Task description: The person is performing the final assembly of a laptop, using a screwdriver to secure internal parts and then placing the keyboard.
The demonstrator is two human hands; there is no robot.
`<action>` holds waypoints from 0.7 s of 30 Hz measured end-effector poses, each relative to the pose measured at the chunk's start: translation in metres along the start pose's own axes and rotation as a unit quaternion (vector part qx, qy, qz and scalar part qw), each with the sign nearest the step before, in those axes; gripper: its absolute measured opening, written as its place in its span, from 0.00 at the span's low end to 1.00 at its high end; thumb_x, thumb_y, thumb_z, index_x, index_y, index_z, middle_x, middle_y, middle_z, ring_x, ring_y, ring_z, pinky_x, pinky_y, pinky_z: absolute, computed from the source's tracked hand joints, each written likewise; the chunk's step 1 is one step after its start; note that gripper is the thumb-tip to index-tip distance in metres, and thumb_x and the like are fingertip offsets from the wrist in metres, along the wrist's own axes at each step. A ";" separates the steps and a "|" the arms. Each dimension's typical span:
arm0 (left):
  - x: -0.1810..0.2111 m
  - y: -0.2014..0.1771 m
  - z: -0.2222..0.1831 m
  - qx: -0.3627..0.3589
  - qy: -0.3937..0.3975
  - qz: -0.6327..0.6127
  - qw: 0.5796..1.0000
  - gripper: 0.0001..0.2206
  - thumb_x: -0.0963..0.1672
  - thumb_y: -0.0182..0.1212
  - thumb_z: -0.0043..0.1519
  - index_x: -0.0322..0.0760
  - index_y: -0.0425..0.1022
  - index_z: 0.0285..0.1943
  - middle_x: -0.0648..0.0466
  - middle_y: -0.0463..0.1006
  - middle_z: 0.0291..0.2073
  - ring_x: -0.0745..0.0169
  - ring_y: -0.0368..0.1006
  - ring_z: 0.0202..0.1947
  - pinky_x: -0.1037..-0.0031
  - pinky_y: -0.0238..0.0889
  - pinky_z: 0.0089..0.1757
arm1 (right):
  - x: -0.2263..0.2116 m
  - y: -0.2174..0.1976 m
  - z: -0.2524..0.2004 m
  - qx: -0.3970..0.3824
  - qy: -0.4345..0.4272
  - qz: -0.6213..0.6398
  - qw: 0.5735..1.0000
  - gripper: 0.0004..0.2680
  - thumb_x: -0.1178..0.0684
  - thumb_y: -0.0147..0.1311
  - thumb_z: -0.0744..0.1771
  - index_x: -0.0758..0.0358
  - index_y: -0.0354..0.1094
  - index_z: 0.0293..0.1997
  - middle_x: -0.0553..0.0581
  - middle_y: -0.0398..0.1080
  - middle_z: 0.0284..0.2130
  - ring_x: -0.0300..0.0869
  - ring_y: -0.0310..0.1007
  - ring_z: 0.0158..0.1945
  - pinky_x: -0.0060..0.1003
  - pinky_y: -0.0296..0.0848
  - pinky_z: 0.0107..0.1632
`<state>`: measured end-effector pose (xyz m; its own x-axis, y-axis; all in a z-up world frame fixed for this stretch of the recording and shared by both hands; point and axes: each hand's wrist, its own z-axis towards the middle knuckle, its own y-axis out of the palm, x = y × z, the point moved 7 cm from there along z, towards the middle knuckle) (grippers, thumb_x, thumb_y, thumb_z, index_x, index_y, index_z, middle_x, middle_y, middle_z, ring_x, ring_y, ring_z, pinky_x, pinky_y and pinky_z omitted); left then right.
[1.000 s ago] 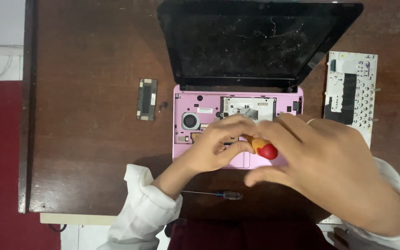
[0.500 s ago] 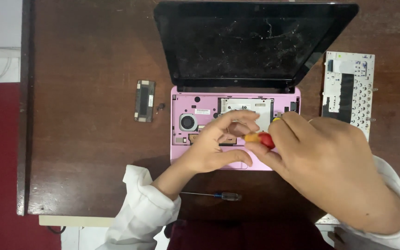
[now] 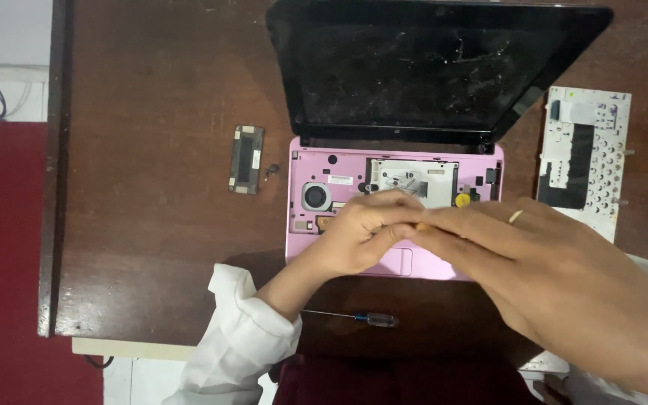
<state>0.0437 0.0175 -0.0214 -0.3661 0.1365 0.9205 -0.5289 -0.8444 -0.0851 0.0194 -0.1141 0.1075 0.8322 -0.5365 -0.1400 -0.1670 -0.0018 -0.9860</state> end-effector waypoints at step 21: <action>0.012 -0.010 0.002 0.011 -0.087 -0.093 0.992 0.11 0.42 0.65 0.65 0.40 0.77 0.55 0.52 0.77 0.50 0.57 0.76 0.54 0.70 0.78 0.56 | 0.002 0.012 0.011 0.111 0.173 -0.122 0.971 0.28 0.19 0.48 0.68 0.56 0.63 0.22 0.50 0.59 0.20 0.43 0.58 0.19 0.39 0.61 0.28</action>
<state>0.0457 0.0264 -0.0087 -0.1251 0.2007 0.9716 -0.5570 -0.8246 0.0986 0.0252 -0.1061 0.0941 0.5987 -0.7947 0.1006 0.1624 -0.0025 -0.9867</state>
